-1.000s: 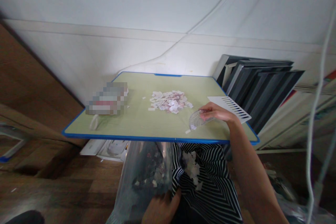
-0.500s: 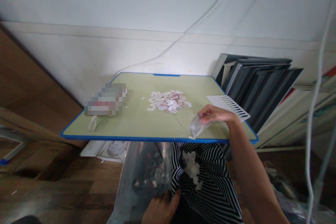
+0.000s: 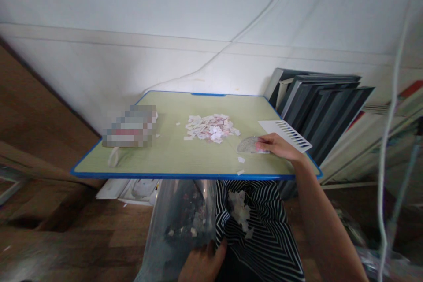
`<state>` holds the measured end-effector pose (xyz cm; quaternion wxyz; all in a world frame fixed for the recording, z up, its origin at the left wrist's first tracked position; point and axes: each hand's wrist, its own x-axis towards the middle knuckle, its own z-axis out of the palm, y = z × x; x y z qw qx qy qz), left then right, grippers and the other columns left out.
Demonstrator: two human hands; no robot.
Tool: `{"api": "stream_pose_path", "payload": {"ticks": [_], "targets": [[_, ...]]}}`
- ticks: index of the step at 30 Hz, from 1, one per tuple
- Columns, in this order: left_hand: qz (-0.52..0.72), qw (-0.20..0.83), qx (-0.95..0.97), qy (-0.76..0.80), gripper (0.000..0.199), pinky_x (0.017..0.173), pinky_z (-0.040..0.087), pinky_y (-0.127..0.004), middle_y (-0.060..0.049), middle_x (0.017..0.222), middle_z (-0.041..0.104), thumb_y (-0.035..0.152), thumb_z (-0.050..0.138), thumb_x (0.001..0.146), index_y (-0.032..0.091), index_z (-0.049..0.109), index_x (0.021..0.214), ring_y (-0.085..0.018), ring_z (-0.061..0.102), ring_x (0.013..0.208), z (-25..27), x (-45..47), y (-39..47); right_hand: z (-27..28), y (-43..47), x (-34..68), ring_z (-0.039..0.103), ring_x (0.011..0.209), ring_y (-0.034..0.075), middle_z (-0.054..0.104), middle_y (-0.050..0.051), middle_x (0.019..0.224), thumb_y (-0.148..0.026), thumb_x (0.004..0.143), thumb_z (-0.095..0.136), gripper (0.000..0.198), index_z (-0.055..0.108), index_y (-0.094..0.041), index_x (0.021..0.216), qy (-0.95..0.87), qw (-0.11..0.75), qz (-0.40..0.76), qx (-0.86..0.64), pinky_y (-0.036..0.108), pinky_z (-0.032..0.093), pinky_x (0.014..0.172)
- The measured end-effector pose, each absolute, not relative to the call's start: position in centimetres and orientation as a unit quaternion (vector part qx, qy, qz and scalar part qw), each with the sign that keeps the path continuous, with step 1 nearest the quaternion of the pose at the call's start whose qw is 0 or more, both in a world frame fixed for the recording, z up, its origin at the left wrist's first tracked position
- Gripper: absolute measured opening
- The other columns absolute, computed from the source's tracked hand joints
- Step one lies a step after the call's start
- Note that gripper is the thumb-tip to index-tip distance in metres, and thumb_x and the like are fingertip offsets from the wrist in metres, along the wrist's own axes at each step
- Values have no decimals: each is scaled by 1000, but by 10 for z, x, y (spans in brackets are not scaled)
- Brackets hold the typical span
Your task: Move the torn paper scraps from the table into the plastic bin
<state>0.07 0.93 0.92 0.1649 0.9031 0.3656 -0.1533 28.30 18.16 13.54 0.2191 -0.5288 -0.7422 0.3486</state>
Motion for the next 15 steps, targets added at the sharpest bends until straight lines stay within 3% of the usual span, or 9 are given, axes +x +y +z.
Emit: {"api": "stream_pose_path", "payload": {"ticks": [15], "targets": [[-119,184,894,391,63,72,45,-32,-14,105,57,0,50,72,15,31,130,-25,58,87,15,-1,2,123,143,274,37,55,10,38,-2,58,-39,81,44,31,43,-17,60,-793,256,281,-477,22,30,51]]}}
